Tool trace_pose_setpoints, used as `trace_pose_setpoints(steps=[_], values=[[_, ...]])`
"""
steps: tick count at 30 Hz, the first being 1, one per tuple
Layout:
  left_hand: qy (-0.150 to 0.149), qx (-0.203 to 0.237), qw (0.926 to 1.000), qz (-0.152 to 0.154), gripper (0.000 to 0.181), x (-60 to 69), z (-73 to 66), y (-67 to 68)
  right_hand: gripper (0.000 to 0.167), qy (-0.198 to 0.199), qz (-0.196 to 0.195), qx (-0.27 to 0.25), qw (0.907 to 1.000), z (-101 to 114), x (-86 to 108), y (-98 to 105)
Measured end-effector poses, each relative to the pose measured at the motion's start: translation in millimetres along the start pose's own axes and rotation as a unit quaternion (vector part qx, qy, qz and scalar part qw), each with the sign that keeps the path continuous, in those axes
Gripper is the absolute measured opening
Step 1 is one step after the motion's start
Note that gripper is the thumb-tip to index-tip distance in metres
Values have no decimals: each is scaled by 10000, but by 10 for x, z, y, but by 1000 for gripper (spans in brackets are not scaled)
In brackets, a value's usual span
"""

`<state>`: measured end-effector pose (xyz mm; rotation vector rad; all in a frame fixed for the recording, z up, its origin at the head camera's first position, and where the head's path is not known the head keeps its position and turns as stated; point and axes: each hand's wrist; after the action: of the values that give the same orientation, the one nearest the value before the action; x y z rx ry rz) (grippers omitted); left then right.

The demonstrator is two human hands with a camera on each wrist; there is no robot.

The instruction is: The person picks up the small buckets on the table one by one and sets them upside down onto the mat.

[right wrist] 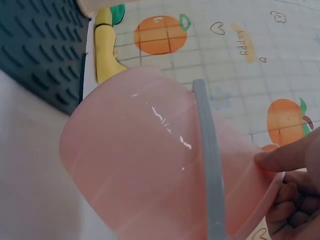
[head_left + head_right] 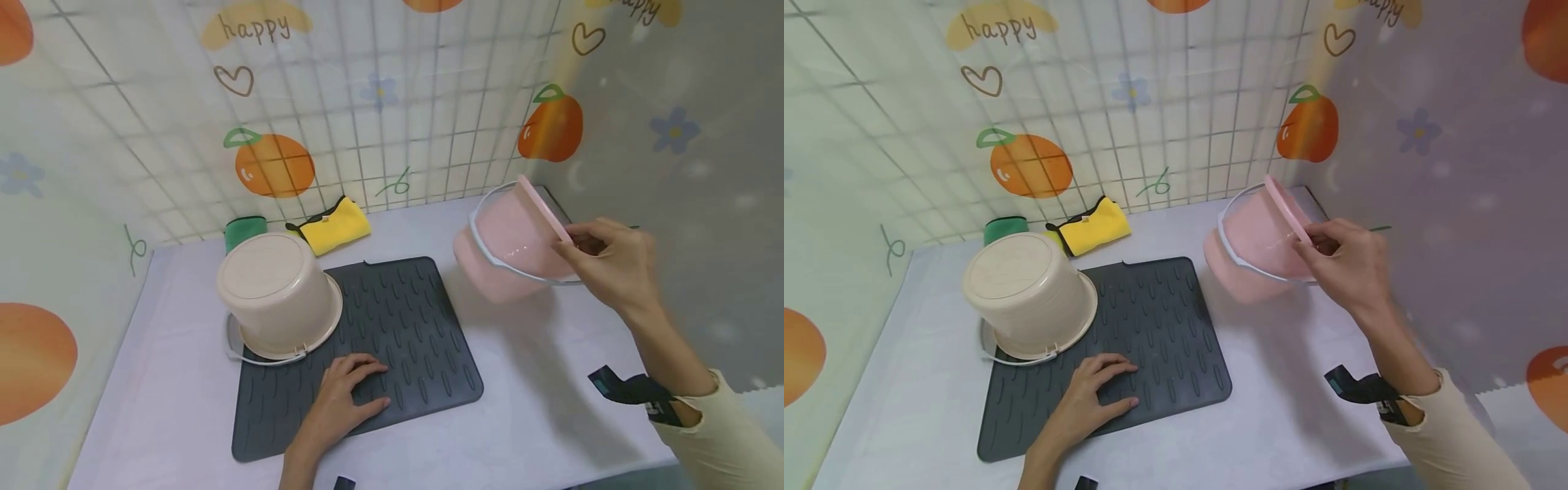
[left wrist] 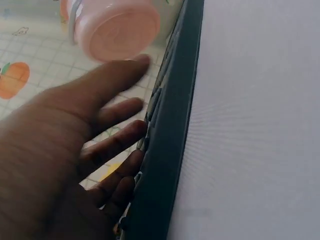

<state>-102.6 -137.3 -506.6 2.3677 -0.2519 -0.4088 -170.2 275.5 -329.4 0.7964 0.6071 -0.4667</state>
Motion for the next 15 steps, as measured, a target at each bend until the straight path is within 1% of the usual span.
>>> trace_pose_setpoints(steps=[2, 4, 7, 9, 11, 13, 15], values=[[62, 125, 9998, -103, 47, -25, -29, 5, 24, -270, 28, -156, 9995, 12, 14, -32], [67, 341, 9990, -291, 50, -73, -78, 26, 25, -503, 9, -283, 9983, 17, 18, -67], [-162, 824, 9945, -620, 55, -205, -166, 77, 27, -863, -31, -541, 9948, 44, 19, -130], [-372, 1165, 9893, -798, 60, -330, -218, 111, 30, -1081, 2, -738, 9914, 71, 25, -190], [-530, 1506, 9831, -892, 67, -484, -266, 142, 33, -1303, 77, -956, 9868, 115, 37, -254], [-549, 1860, 9766, -926, 76, -648, -322, 177, 34, -1457, 134, -1154, 9825, 153, 52, -322], [-517, 2273, 9679, -937, 84, -822, -403, 219, 34, -1530, 152, -1383, 9784, 188, 63, -382]])
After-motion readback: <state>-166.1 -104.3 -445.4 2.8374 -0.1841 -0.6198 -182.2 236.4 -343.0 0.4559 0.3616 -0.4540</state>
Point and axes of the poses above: each hand's wrist, its own x-axis away from the middle knuckle, its own y-axis out of the back of the hand, z = x × y, and after that the axes turned 6 degrees about -z, right-handed
